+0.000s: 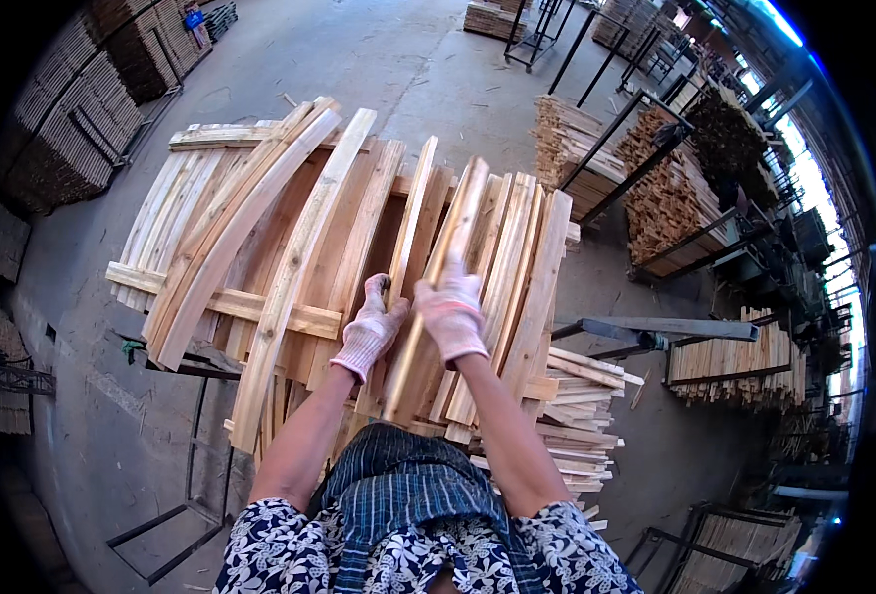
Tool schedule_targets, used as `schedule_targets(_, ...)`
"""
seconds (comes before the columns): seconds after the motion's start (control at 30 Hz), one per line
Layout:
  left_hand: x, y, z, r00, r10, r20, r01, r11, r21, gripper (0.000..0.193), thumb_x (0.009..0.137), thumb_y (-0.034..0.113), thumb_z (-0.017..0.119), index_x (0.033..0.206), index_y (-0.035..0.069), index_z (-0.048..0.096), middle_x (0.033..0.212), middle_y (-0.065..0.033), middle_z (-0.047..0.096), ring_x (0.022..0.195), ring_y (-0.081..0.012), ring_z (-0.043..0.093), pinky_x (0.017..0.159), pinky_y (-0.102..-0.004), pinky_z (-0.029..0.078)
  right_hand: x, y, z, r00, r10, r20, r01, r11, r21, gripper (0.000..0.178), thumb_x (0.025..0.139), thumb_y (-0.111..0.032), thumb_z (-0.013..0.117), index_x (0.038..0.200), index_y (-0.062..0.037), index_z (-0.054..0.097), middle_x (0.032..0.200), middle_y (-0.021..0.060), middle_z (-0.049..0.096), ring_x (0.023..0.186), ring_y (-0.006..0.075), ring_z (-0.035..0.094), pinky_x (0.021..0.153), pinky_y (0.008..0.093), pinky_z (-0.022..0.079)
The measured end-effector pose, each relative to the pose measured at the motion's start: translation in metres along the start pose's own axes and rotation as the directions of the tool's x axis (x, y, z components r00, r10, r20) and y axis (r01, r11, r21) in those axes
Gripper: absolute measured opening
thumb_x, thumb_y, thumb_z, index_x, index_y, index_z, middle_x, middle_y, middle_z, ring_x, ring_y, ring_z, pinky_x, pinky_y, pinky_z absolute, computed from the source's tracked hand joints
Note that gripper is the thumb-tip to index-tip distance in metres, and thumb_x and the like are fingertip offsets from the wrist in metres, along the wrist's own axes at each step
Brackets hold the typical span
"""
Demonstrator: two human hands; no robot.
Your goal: The person repeatedly picks up small wooden planks from a large pile and places them onto a wooden pallet. They arrange the planks in rows to build up a stack on the pallet throughout the clip.
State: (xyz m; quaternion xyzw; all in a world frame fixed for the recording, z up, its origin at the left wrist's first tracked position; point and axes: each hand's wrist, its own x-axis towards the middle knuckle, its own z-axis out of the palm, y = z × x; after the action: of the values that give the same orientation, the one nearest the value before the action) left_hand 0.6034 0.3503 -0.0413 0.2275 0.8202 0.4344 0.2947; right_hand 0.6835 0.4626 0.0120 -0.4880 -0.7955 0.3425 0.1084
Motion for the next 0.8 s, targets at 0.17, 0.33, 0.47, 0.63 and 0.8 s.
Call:
schedule_targets(0.17,0.011,-0.024,-0.009,0.974,0.22,-0.044,-0.21,0.963,0.17,0.056,0.091,0.012,0.061,0.141,0.005,0.036,0.128,-0.0261,0.055,0.118,-0.0405,0.056,0.098,-0.0443,0.045,0.0,-0.014,0.047,0.992,-0.111,-0.052,0.078,0.899,-0.431,0.072,0.083,-0.02,0.065,0.146,-0.0108,0.033,0.11,0.0246,0.051,0.099,0.039,0.058,0.081,0.0489,0.052)
schedule_targets(0.33,-0.018,0.018,0.003,0.978,0.184,-0.095,-0.131,0.904,0.408,0.039,0.09,0.013,0.057,0.125,0.007,0.04,0.111,-0.0237,0.053,0.099,-0.0424,0.061,0.082,-0.0513,0.052,0.003,-0.006,0.032,0.997,-0.078,-0.012,0.062,0.868,-0.492,0.061,0.087,-0.017,0.059,0.144,-0.0146,0.037,0.111,0.0225,0.053,0.097,0.0395,0.059,0.08,0.0489,0.052)
schedule_targets(0.47,-0.035,-0.001,0.032,0.942,0.333,-0.032,-0.206,0.651,0.731,0.056,0.086,0.018,0.059,0.136,0.013,0.035,0.125,-0.0245,0.046,0.103,-0.0409,0.058,0.076,-0.0542,0.053,-0.003,0.005,0.023,0.992,-0.092,-0.082,0.039,0.868,-0.494,0.056,0.087,-0.024,0.062,0.138,-0.0129,0.042,0.111,0.0227,0.053,0.097,0.0411,0.06,0.079,0.0492,0.053)
schedule_targets(0.63,-0.035,-0.016,0.034,0.849,0.515,-0.118,-0.386,0.757,0.526,0.058,0.083,0.018,0.066,0.138,0.011,0.047,0.135,-0.0278,0.041,0.12,-0.0483,0.047,0.097,-0.0536,0.044,-0.002,0.011,0.02,0.988,-0.114,-0.107,0.057,0.898,-0.437,0.049,0.09,-0.029,0.061,0.133,-0.0106,0.046,0.109,0.0254,0.053,0.098,0.0426,0.06,0.077,0.0505,0.053)
schedule_targets(0.8,-0.039,-0.021,0.032,0.896,0.421,-0.137,-0.341,0.853,0.395,0.052,0.085,0.013,0.066,0.135,0.012,0.051,0.135,-0.0278,0.043,0.118,-0.0467,0.049,0.098,-0.0509,0.044,0.005,0.003,0.028,0.997,-0.007,-0.079,-0.034,0.865,-0.501,0.042,0.09,-0.024,0.058,0.128,-0.0092,0.048,0.113,0.0252,0.053,0.102,0.0418,0.061,0.078,0.048,0.055)
